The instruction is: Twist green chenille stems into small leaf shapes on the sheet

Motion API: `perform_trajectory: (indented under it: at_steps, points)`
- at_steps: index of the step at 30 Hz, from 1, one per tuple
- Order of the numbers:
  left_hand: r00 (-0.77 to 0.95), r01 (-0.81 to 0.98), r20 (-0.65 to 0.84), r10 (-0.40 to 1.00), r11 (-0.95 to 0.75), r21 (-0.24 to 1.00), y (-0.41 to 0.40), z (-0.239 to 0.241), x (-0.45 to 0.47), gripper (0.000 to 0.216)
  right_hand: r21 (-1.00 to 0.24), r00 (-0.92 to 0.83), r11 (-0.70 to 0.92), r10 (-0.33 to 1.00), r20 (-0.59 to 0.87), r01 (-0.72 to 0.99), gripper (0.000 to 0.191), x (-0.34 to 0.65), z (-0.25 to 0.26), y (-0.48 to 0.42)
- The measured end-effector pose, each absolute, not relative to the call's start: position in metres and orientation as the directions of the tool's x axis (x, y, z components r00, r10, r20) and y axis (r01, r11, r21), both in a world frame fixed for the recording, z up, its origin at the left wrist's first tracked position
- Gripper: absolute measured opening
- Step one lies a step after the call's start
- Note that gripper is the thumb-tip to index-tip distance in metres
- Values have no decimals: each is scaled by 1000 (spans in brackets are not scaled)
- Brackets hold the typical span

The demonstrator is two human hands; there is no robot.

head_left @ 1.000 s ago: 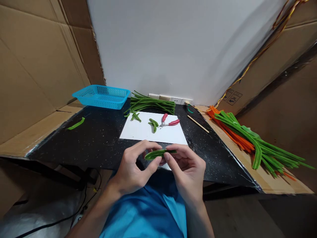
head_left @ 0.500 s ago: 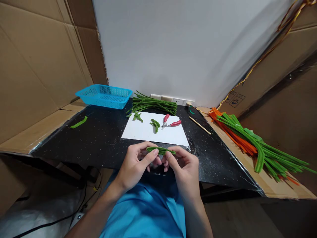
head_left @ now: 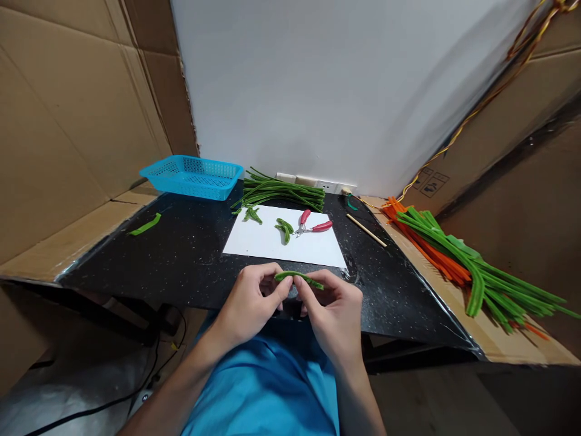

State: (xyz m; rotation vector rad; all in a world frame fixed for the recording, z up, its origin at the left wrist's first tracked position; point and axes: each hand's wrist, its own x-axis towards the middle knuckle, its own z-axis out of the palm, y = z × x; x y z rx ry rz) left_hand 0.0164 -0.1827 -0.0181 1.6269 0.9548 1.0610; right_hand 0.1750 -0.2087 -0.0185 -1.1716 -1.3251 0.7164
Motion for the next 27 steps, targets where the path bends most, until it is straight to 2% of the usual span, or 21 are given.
perform_trajectory:
  at_steps: [5,9,13,15,19,21,24,27]
  points:
    - [267,253,254,929,-322,912,-186,-18,18,38,-929,213,301,914,346,216,27,172,-19,-209]
    - [266,192,243,933,-298,935,-185,-18,20,40,-956,164,272,944,287,109,26,175,-18,-206]
    - [286,163,232,930,-286,944,-184,-18,19,40,-944,183,322,926,330,73,23,176,-20,-204]
    - [309,191,230,923,-297,936,-184,-17,19,42,-920,230,371,891,390,125,20,174,-24,-204]
    - [296,285,256,920,-341,896,-186,-17,19,47,-811,268,453,784,559,370,15,170,-33,-207]
    - [278,294,260,925,-340,893,-186,-18,19,49,-788,261,455,770,582,415,13,170,-34,-208]
    - [269,230,226,936,-291,929,-183,-19,18,50,-860,270,422,825,496,287,15,172,-30,-206]
    - [274,170,199,941,-251,953,-180,-21,18,49,-914,261,378,876,405,149,25,177,-25,-204]
